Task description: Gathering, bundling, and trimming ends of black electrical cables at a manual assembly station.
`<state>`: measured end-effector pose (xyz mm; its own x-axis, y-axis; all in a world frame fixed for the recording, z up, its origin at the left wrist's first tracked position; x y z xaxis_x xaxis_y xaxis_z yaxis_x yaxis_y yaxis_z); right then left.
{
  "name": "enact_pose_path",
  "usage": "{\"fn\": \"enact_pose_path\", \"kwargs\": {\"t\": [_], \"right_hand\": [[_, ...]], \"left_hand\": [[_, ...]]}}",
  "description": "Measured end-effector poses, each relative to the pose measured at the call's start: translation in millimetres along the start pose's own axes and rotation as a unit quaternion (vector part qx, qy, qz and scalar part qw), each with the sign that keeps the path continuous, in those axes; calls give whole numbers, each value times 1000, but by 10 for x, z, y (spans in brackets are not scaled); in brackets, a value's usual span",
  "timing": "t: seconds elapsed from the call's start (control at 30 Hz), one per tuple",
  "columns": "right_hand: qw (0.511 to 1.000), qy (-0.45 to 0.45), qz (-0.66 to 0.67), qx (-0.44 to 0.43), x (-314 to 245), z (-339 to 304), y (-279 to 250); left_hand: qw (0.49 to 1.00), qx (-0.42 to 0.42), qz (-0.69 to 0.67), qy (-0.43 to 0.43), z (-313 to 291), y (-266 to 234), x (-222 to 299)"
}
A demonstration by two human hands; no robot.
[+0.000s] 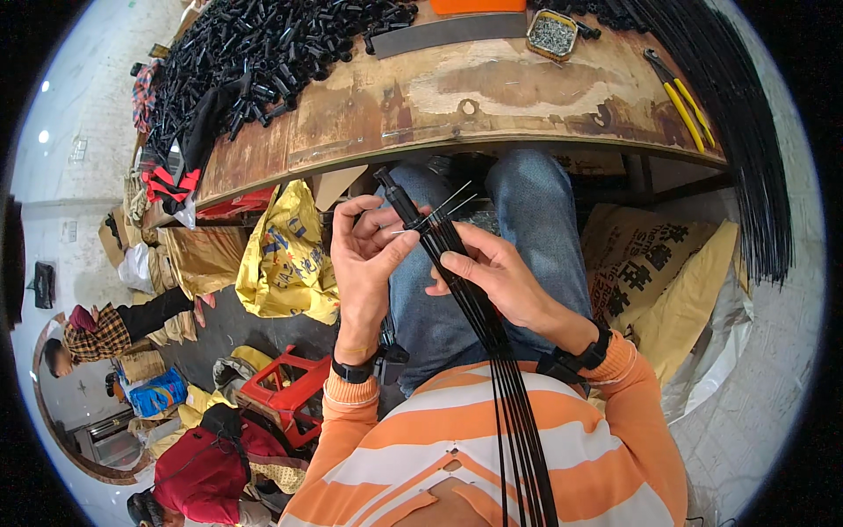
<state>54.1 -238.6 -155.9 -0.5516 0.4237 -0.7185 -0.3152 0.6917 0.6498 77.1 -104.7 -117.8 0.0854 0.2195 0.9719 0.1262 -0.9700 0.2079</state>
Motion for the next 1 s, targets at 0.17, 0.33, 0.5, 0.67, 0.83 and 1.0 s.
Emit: {"fn": "enact_pose_path", "kwargs": {"t": [0.17, 0.33, 0.5, 0.67, 0.83, 1.0], "right_hand": [[1000, -2, 12, -12, -28, -3, 0], [996, 19, 67, -48, 16, 22, -46], [991, 13, 109, -70, 5, 16, 35], [999, -47, -12, -20, -157, 43, 58], [990, -122, 1, -69, -253, -8, 216], [980, -180, -75, -35, -303, -47, 248]], "left_hand": [[990, -80, -111, -28, 149, 109, -54], [957, -161, -226, -88, 175, 317, -223], [947, -169, -252, -101, 128, 311, -248], [993, -85, -28, -71, 84, 93, -92], [992, -109, 21, 66, -40, 35, 233], [998, -55, -23, 18, -257, 53, 290]]}}
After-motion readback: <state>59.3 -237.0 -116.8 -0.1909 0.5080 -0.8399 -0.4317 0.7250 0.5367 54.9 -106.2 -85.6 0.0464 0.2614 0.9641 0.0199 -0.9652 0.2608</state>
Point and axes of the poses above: each hand's wrist, its own z-axis towards the middle knuckle, its own y-axis out of the palm, x = y × z, the point moved 10 cm from there along z, towards the middle knuckle
